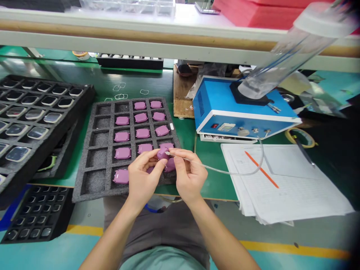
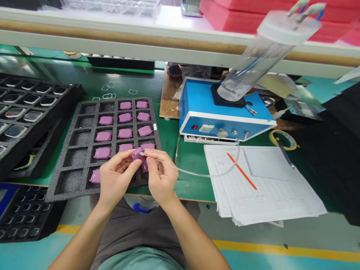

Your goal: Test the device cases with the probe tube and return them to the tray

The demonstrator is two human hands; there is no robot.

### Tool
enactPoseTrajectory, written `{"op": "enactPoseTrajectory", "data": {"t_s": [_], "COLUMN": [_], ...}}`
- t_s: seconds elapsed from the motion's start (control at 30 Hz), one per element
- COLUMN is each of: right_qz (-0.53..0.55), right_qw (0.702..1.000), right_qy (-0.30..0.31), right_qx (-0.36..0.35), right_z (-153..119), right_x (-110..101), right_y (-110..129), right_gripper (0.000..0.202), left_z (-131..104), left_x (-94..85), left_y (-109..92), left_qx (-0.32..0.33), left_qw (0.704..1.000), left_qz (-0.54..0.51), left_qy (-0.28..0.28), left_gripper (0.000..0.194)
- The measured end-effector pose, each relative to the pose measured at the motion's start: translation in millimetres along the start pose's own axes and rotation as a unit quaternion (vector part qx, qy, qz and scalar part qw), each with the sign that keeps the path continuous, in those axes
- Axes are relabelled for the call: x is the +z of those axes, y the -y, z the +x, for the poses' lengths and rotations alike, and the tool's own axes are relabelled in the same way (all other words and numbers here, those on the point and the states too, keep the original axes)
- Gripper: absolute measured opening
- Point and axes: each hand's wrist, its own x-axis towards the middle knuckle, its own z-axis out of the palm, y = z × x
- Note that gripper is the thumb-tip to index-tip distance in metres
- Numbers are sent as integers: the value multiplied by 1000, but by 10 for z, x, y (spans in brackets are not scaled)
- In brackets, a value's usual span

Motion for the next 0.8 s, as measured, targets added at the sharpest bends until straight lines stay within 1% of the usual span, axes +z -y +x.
{"op": "enactPoseTrajectory", "data": {"t_s": [0.3, 0.57, 0.8], "right_qz": [22, 21, 58], "right_qw": [1000, 1000, 998], "right_qy": [2, -1, 5], "right_qx": [-17, -14, -6], "right_z": [-5, -1, 9], "right_x": [-8, 0, 7], "right_y": [-28, -29, -22], "right_gripper": [13, 12, 19], "left_z": [-2, -6, -12], "left_x": [-1, -9, -17], "left_y": [8, 43, 51], "left_qx": [21, 38, 44], "left_qw": [1000, 999, 999], "left_qz": [-3, 11, 21], "left_qy": [1, 4, 4], "left_gripper": [23, 25, 24]}}
